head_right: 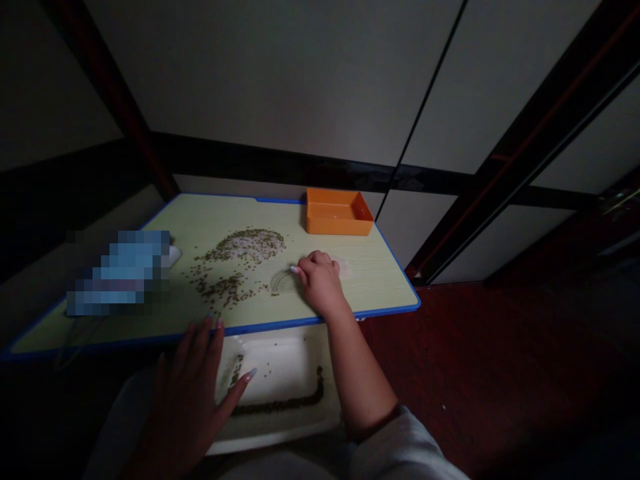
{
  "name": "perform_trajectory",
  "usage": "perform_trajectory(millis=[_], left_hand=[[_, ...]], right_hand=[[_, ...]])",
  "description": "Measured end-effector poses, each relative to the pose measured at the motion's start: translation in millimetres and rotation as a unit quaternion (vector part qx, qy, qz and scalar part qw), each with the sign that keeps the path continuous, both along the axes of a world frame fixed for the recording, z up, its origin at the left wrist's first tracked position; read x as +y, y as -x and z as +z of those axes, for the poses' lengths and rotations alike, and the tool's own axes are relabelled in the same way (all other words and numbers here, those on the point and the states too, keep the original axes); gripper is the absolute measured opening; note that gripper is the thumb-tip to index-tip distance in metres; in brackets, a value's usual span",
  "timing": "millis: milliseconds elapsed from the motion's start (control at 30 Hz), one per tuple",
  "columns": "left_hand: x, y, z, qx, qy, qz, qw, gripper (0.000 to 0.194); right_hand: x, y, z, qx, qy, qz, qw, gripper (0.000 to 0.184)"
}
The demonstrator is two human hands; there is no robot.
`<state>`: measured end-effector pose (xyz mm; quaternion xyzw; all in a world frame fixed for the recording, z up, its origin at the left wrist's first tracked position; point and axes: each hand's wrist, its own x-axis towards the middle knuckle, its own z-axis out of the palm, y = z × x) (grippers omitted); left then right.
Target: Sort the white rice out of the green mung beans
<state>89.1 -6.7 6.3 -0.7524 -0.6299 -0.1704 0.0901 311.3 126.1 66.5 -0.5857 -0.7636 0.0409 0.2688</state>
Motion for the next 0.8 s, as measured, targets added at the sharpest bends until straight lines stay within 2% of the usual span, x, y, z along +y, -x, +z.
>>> perform_trajectory(millis=[467,800], left_hand=[[-0.8,-1.0,2.7,0.004,0.006,0.001,1.000,0.073],[0.7,0.3,-2.4,0.003,-0.005,-0.004,1.000,0.075]], right_hand=[[-0.6,0.0,1.6,0.004,0.022,0.013,1.000,0.023],[-0.5,-2.0,-0.4,0.026,0.026,0.023,0.999,0.022]])
